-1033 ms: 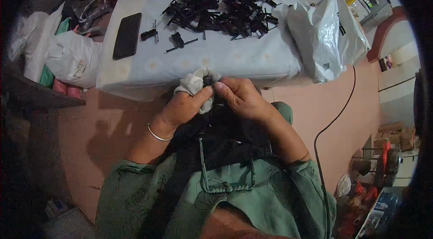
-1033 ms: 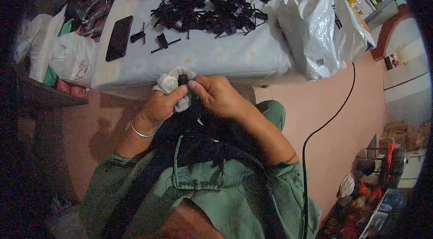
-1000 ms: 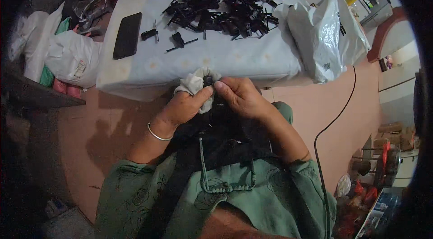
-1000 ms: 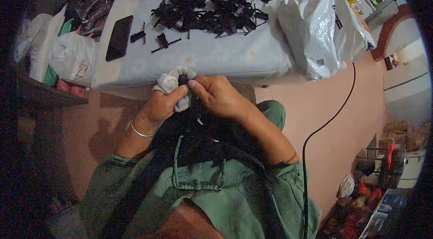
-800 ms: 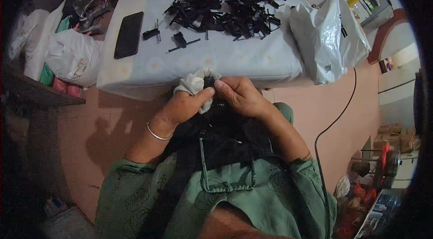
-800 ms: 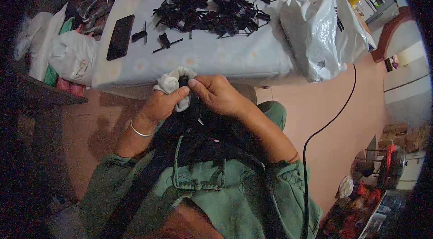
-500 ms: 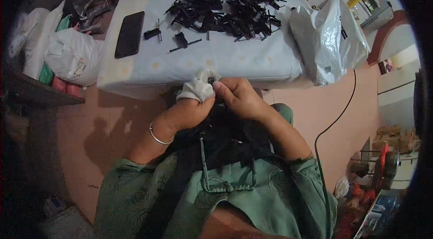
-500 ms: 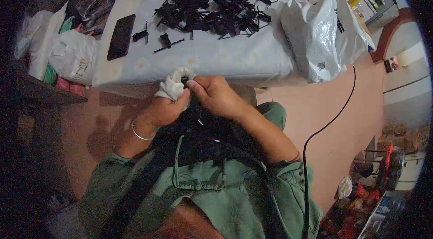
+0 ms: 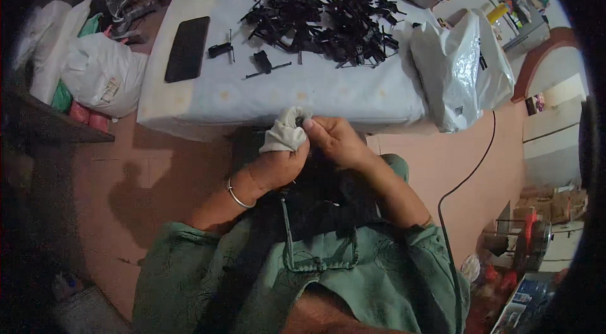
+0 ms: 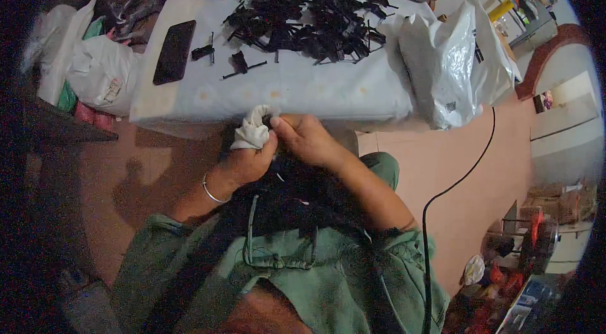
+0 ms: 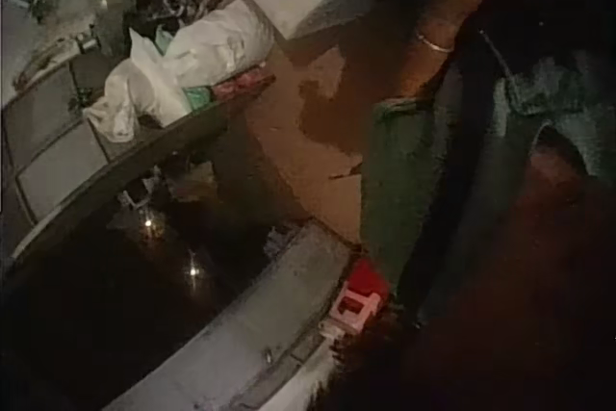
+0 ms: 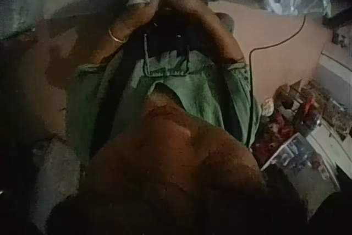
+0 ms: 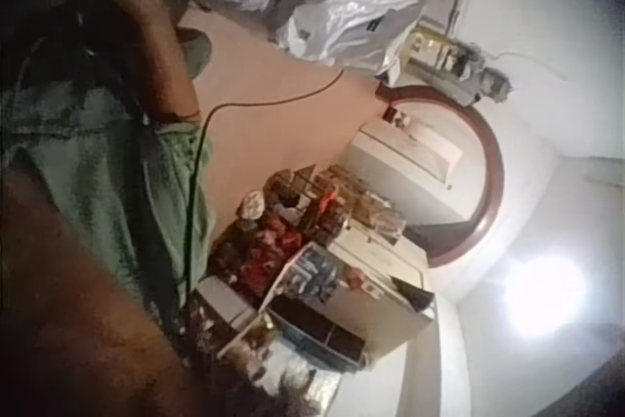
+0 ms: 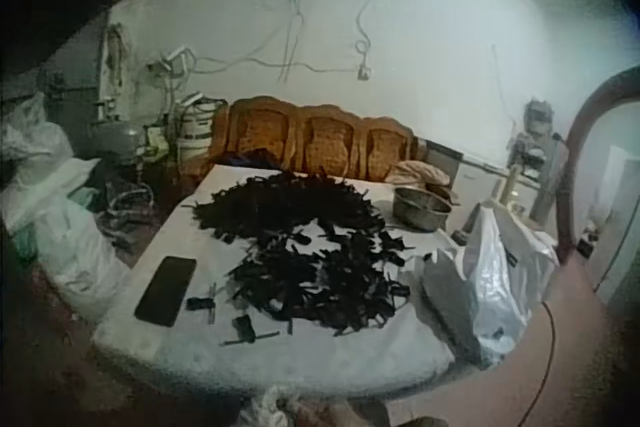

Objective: Assembling small black plastic components by hand at a workbench.

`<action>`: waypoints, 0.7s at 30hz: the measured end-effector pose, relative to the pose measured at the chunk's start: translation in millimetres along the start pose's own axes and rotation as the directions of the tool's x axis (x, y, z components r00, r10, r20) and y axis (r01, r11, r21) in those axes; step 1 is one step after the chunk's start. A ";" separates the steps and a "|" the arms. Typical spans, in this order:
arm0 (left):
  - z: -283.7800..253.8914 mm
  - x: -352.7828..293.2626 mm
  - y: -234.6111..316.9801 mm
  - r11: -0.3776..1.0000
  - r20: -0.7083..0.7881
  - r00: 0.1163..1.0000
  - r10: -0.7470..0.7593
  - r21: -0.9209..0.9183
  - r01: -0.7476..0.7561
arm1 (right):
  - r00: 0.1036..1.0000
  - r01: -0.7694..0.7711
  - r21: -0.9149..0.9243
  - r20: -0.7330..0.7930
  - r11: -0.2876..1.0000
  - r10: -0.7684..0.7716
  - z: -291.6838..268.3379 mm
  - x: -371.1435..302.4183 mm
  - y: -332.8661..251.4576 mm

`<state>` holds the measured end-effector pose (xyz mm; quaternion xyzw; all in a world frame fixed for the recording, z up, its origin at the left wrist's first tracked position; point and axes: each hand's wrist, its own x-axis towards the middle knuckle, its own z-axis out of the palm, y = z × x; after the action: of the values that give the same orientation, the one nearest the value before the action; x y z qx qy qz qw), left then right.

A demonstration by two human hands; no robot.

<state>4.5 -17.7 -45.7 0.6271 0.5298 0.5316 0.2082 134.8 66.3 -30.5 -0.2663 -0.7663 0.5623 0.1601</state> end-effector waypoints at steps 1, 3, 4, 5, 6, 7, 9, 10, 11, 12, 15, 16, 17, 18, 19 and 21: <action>-3.4 -0.7 -2.3 0.996 0.046 0.997 -0.058 -0.065 0.061 | 1.000 0.006 -0.001 0.009 1.000 -0.006 -7.6 3.1 -6.7; -11.1 4.6 3.1 0.994 0.081 0.995 0.058 0.084 -0.065 | 0.999 -0.031 -0.167 0.018 0.985 0.035 -24.4 11.6 -24.9; -14.6 8.2 8.0 0.958 0.143 0.976 0.162 0.214 -0.190 | 0.999 -0.033 -0.165 0.014 0.986 0.036 -28.2 21.2 -31.8; -18.7 9.9 13.4 0.958 0.146 0.976 0.162 0.214 -0.191 | 0.990 0.008 -0.421 -0.123 0.907 -0.065 -30.4 34.3 -38.5; -21.7 10.3 18.6 0.956 0.221 0.971 0.094 0.251 -0.150 | 0.954 0.006 -0.649 -0.225 0.761 -0.200 -30.9 46.4 -41.3; -23.8 10.7 22.8 0.949 0.290 0.957 0.024 0.295 -0.113 | 0.952 0.009 -0.648 -0.228 0.762 -0.205 -26.9 57.6 -39.3; -30.3 13.2 22.6 0.956 0.159 0.987 0.017 0.287 -0.062 | 0.903 0.109 -0.720 -0.217 0.686 -0.371 -13.6 81.9 -23.2; -34.4 16.6 22.5 0.964 0.030 1.000 0.008 0.266 -0.016 | 0.898 0.132 -0.757 -0.182 0.640 -0.400 -13.3 89.3 -15.1; -39.1 21.5 23.7 0.963 0.033 0.999 0.014 0.269 -0.022 | 0.895 0.131 -0.757 -0.187 0.640 -0.405 -15.3 90.3 -6.9; -46.9 25.9 23.3 0.963 -0.087 0.996 -0.007 0.268 0.031 | 0.891 0.173 -0.780 -0.136 0.602 -0.432 -14.1 92.4 -3.3; -59.8 38.0 6.4 0.935 -0.219 0.976 0.014 0.348 0.065 | 0.877 0.258 -0.809 -0.033 0.528 -0.479 -12.0 75.7 -2.3; -60.1 39.8 0.5 0.903 -0.222 0.973 0.059 0.427 0.043 | 0.844 0.334 -0.829 0.050 0.449 -0.534 -9.0 64.5 -9.0; -59.3 40.2 -3.3 0.903 -0.222 0.973 0.059 0.426 0.043 | 0.804 0.402 -0.840 0.134 0.363 -0.580 -6.6 54.8 -14.6; -57.1 40.5 -5.9 0.897 -0.189 0.972 0.140 0.440 -0.044 | 0.804 0.399 -0.842 0.131 0.363 -0.580 -5.4 45.4 -18.9; -54.6 40.2 -7.8 0.883 -0.154 0.963 0.221 0.450 -0.131 | 0.792 0.448 -0.819 0.179 0.357 -0.583 -4.6 36.9 -22.6; -46.9 32.0 -7.8 0.952 -0.108 0.993 0.053 0.305 -0.017 | 0.783 0.485 -0.800 0.218 0.353 -0.582 -5.2 26.3 -24.5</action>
<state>-44.6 -0.8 -21.6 0.6292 0.6051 0.4829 0.0690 110.9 80.3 -7.0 -0.0734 -0.9698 0.0381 0.2296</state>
